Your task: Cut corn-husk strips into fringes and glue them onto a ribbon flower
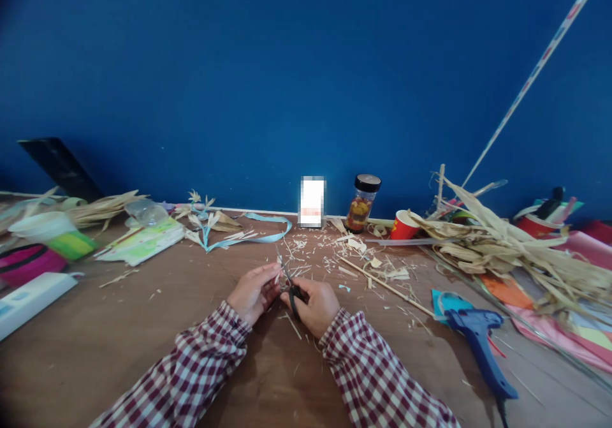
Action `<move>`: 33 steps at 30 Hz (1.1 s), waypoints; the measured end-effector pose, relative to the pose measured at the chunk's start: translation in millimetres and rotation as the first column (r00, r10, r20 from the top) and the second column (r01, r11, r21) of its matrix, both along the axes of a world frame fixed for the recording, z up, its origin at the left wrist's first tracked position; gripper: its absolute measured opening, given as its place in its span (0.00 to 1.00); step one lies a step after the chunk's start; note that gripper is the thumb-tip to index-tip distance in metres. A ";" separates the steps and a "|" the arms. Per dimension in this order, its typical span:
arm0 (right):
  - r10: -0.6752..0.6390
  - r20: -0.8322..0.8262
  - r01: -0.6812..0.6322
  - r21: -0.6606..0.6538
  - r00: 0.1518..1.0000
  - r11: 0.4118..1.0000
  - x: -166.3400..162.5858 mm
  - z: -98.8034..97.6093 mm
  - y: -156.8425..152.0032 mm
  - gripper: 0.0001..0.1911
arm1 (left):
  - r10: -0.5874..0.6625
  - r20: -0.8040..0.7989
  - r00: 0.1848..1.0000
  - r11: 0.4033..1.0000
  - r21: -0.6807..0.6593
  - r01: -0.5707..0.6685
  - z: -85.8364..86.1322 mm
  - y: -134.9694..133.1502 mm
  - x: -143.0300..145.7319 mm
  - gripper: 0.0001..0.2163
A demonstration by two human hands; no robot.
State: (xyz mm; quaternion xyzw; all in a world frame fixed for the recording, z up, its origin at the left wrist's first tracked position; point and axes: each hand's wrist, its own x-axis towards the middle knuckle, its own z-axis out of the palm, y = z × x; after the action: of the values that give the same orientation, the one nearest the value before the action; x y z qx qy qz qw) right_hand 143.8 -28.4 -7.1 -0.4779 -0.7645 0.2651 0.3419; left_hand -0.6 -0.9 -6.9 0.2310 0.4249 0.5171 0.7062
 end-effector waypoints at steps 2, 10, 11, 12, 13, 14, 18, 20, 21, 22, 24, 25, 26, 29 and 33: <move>0.000 0.000 0.000 -0.004 1.000 1.000 0.1 0.7 -0.3 0.11 | -0.008 0.003 1.000 1.000 0.008 0.008 -0.6 0.5 -0.3 0.04; -0.015 0.031 0.015 0.006 0.999 1.000 1.6 -0.9 -0.8 0.10 | 0.002 -0.017 1.000 1.000 -0.006 -0.002 1.0 1.2 -0.6 0.02; -0.017 0.035 0.017 0.007 0.999 1.000 1.8 -1.7 -0.8 0.10 | 0.005 -0.021 1.000 1.000 -0.009 -0.005 1.3 1.2 -0.7 0.02; -0.019 0.040 0.018 0.008 0.999 1.000 2.0 -2.4 -0.7 0.10 | 0.008 -0.025 1.000 1.000 -0.010 -0.008 1.5 1.3 -0.8 0.02; -0.021 0.047 0.020 0.010 0.999 1.000 2.2 -3.3 -0.6 0.11 | 0.013 -0.029 0.999 1.000 -0.011 -0.013 1.5 1.3 -1.0 0.01; -0.024 0.054 0.024 0.012 0.998 1.000 2.4 -4.1 -0.5 0.11 | 0.016 -0.033 0.999 1.000 -0.011 -0.017 1.6 1.5 -1.2 0.01; -0.045 0.043 0.045 0.009 0.998 0.999 3.0 -6.4 0.2 0.11 | 0.033 -0.046 0.998 0.999 -0.017 -0.034 2.2 2.3 -2.3 0.01; -0.056 0.012 0.056 -0.001 0.998 0.998 3.3 -6.8 0.9 0.10 | 0.043 -0.043 0.998 0.999 -0.019 -0.044 3.2 2.6 -2.6 0.01; -0.065 -0.008 0.065 -0.006 0.998 0.998 3.4 -7.1 1.5 0.10 | 0.047 -0.038 0.998 0.999 -0.018 -0.047 3.8 2.5 -2.7 0.02; -0.077 -0.029 0.076 -0.012 0.997 0.997 3.6 -7.5 2.1 0.09 | 0.048 -0.035 0.998 0.999 -0.017 -0.049 4.5 2.3 -2.7 0.03; -0.105 -0.077 0.102 -0.037 0.992 0.994 4.2 -8.8 3.7 0.09 | 0.044 -0.036 0.998 0.999 -0.010 -0.045 5.6 1.6 -2.8 0.04; -0.118 -0.102 0.113 -0.054 0.988 0.992 4.6 -9.7 4.4 0.10 | 0.040 -0.043 0.998 0.999 0.000 -0.040 6.0 1.2 -2.8 0.03; -0.128 -0.125 0.119 -0.073 0.984 0.990 5.0 -10.8 5.1 0.10 | 0.034 -0.053 0.998 0.999 0.014 -0.033 6.2 0.8 -2.8 0.02; -0.129 -0.173 0.109 -0.117 0.976 0.987 5.7 -13.5 6.0 0.12 | 0.016 -0.064 0.998 0.997 0.074 -0.011 6.0 -0.3 -2.7 0.03; -0.111 -0.177 0.088 -0.134 0.978 0.987 5.0 -12.9 5.1 0.12 | -0.010 -0.011 1.000 0.992 0.126 0.011 5.8 -1.2 -2.3 0.03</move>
State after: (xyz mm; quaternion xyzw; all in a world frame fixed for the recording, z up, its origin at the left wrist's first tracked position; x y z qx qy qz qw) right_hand 148.8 -23.4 -20.0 -0.5098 -0.6864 0.3382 0.3931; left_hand -2.9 -2.1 -1.0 0.2801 0.3940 0.5380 0.6906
